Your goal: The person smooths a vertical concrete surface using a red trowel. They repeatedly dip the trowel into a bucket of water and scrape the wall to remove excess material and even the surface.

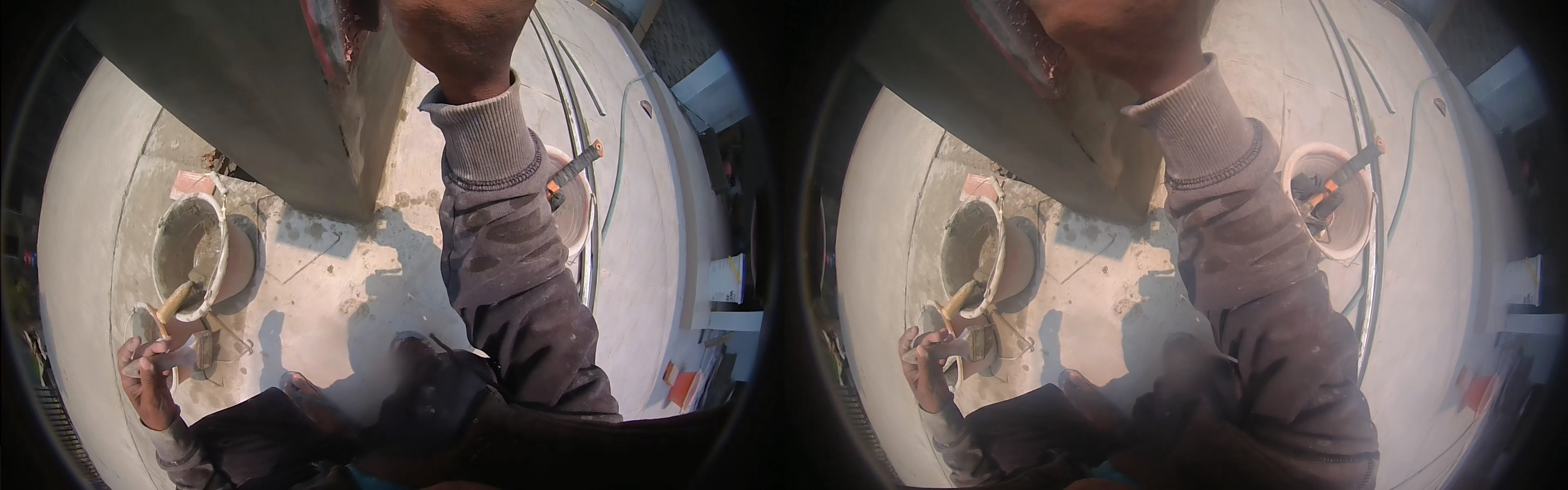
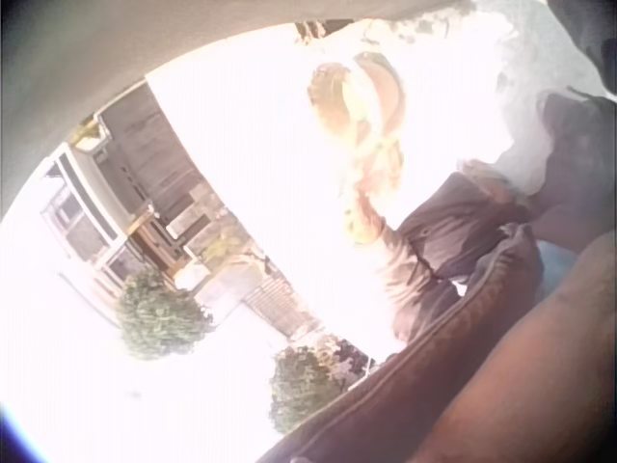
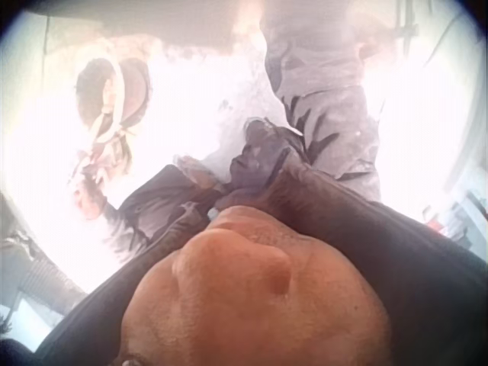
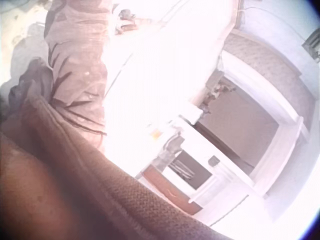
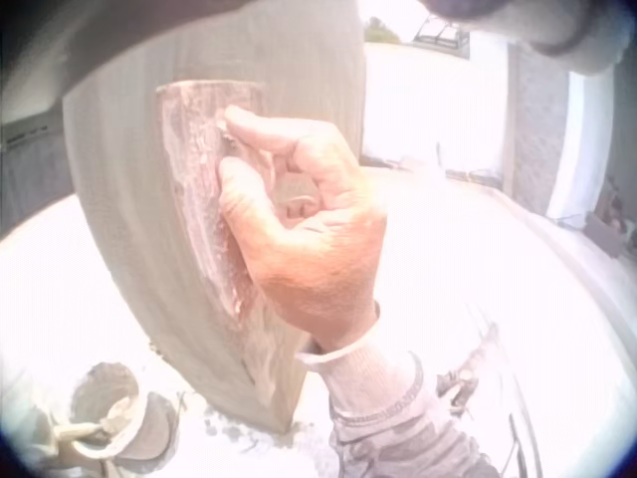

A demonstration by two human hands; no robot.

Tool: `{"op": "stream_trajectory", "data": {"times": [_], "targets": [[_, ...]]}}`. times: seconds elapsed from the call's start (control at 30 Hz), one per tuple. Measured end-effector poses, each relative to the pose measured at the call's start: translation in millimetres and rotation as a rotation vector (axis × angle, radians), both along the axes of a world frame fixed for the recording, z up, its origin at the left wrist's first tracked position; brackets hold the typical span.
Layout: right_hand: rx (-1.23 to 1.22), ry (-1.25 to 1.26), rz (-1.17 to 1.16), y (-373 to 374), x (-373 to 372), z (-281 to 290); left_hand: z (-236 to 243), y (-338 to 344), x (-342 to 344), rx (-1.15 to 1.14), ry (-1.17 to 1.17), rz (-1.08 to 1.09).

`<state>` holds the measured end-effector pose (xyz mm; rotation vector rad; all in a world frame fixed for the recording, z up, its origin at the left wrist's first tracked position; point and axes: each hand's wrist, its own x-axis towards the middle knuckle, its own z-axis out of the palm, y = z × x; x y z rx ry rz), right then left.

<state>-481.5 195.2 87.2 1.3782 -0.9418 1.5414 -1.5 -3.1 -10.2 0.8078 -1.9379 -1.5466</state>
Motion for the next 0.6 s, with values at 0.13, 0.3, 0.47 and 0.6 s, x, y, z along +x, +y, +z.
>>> {"op": "stream_trajectory", "data": {"times": [0.13,0.3,0.47,0.6], "targets": [[0.185,-0.194,0.059,8,19,-86,13,0,19,-0.04,-0.016,0.007],[0.514,-0.585,-0.111,39,39,-259,6,1,8,-0.036,0.011,0.02],[0.2,-0.24,-0.085,10,23,-151,13,4,18,-0.047,0.006,0.031],[-0.067,0.011,-0.036,-10,-12,3,-3,-3,1,-0.016,0.035,-0.008]]}}
